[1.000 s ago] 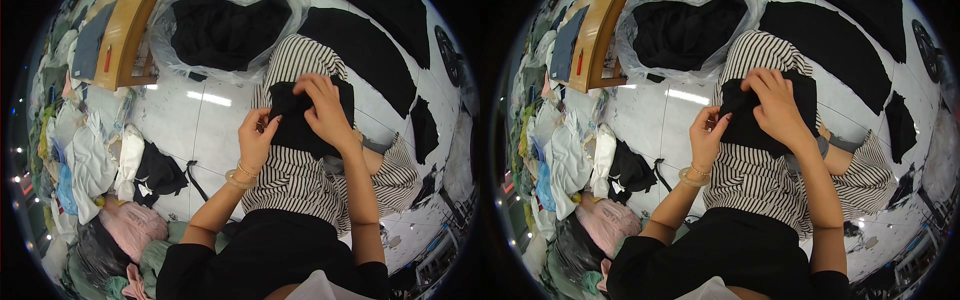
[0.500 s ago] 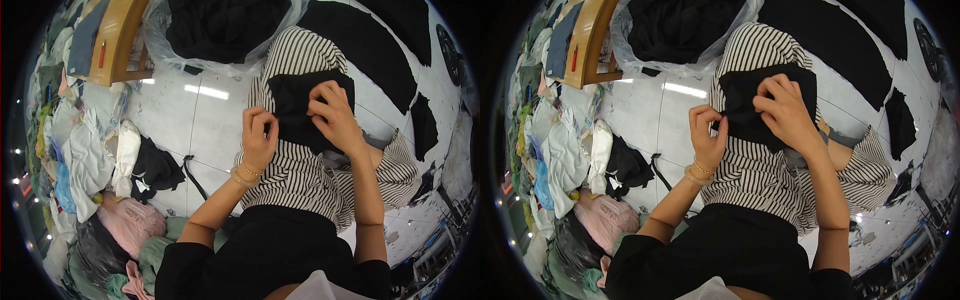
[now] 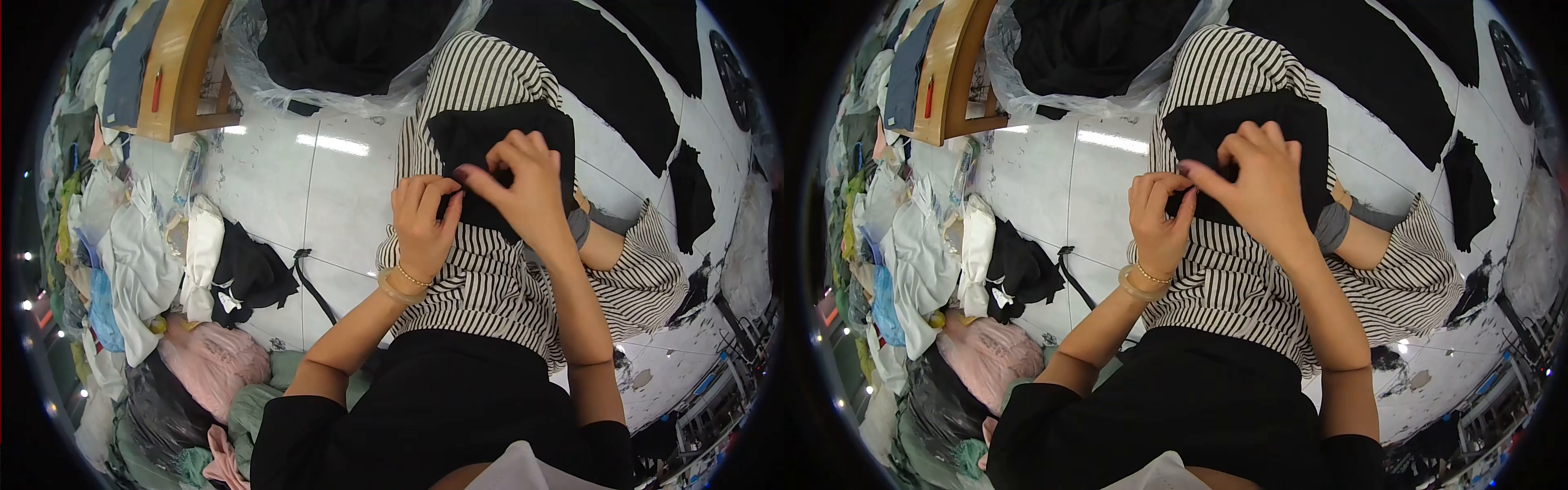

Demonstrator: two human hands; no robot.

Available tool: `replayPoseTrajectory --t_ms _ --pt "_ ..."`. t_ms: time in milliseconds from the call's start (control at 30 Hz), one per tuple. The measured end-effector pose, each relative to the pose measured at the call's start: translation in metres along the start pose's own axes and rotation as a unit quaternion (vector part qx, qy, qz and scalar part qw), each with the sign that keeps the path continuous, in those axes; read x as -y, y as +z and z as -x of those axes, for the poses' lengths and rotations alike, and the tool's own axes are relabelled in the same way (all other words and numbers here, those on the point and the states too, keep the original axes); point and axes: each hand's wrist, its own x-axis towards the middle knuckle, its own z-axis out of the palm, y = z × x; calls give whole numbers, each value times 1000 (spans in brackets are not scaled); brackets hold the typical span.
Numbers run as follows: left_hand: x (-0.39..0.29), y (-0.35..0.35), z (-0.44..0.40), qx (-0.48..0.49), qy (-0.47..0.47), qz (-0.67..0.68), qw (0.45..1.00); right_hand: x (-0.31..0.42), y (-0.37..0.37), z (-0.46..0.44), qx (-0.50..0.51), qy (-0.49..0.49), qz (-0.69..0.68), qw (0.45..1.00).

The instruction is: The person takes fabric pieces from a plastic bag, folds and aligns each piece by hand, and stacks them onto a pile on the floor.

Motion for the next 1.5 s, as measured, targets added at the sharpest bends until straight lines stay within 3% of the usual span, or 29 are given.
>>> replayPoseTrajectory --t_ms 100,167,233,300,433,500,533,600,700,800,900,1067,1133,1267,1400,1467,1500 --pt "1 5 2 -9 -22 25 999 -7 5 -2 51 -9 -16 999" --pt "2 7 2 0 -49 24 999 -17 -3 -1 82 92 -167 978" --pt "6 11 4 7 -47 28 999 -28 -6 4 83 80 -174 978" --pt "6 12 5 16 -42 32 998 -32 -9 10 124 162 -231 951" --pt "0 11 5 -25 -26 51 998 -45 -5 15 127 166 -306 929" --pt "-4 7 5 5 31 -3 999 -40 -6 14 117 209 -450 861" --pt "-5 7 7 9 37 -6 999 -37 -6 12 118 208 -450 861" --pt "-12 3 10 23 44 0 999 -32 -7 10 119 231 -538 802" --pt "-23 -2 12 40 52 11 998 -32 -9 9 144 241 -560 780" --pt "-27 -2 7 -29 -12 -11 999 -26 -16 8 145 255 -569 768" --pt "-19 -2 -1 9 -17 19 1000 -25 -19 11 143 294 -580 746" --pt "-17 -8 -12 104 -52 115 987 -20 -26 13 112 278 -524 797" --pt "-15 -5 -14 112 -193 258 940 -21 -24 14 99 263 -507 815" --pt "-11 -5 -16 118 -244 320 908 -21 -19 15 83 243 -490 833" --pt "-11 -5 -14 111 -251 327 904 -11 -15 13 67 209 -523 824" --pt "-8 -7 -14 144 -140 264 943 -9 -16 13 88 179 -486 851" --pt "-4 -9 -13 147 -134 268 943 -11 -17 14 111 151 -447 875"
